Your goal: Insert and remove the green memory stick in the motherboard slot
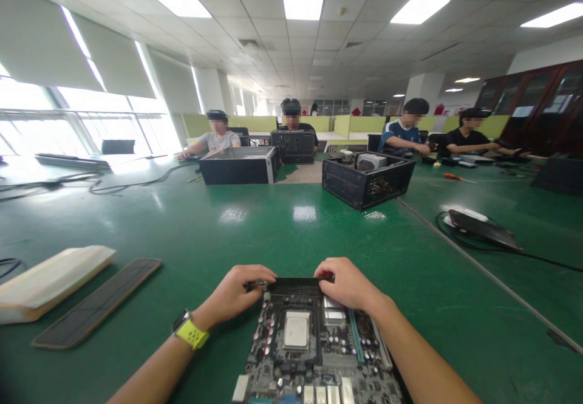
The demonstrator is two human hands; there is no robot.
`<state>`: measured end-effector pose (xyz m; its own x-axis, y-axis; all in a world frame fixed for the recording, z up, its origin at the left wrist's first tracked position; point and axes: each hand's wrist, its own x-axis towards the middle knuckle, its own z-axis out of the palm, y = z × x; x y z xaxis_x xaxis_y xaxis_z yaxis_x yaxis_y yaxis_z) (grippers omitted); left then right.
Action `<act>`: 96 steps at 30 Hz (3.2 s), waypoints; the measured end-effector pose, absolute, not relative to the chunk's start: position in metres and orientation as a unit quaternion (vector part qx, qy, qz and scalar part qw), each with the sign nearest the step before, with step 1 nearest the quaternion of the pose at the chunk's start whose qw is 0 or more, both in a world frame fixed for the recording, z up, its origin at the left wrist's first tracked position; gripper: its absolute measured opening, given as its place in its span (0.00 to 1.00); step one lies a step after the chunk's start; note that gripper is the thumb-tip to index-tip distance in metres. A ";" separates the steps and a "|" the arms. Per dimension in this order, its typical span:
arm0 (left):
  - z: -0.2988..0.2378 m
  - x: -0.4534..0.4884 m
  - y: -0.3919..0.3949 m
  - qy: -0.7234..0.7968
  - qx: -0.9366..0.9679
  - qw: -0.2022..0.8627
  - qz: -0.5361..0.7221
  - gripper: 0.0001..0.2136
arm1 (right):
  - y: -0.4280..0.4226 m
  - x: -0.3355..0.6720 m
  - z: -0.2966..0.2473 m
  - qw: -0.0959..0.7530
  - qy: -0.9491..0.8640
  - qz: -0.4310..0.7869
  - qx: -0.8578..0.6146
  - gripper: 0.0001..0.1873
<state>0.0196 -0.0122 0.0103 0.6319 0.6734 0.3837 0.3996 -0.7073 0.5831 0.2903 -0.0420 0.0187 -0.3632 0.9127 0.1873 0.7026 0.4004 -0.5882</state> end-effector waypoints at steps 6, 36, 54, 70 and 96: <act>0.010 0.019 -0.012 0.310 0.873 0.229 0.299 0.17 | -0.042 0.290 0.019 0.247 -0.798 0.207 -0.508 0.10; 0.014 0.012 -0.008 0.389 0.804 0.130 0.431 0.09 | -0.108 0.182 0.010 0.092 -0.913 0.039 -0.396 0.15; 0.012 0.016 -0.007 0.390 0.822 0.134 0.393 0.09 | -0.117 0.194 0.037 -0.090 -0.930 0.060 -0.351 0.08; 0.009 0.016 -0.005 0.384 0.825 0.121 0.396 0.08 | -0.043 0.294 0.029 0.067 -0.674 -0.015 -0.735 0.13; 0.003 0.017 -0.007 0.432 0.852 0.164 0.247 0.34 | -0.040 0.278 0.019 0.371 -0.736 0.204 -0.528 0.21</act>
<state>0.0174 -0.0068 0.0027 0.5055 0.8165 0.2789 0.6546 -0.5735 0.4926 0.2785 -0.0401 0.0195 -0.1669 0.9285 0.3317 0.6260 0.3597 -0.6919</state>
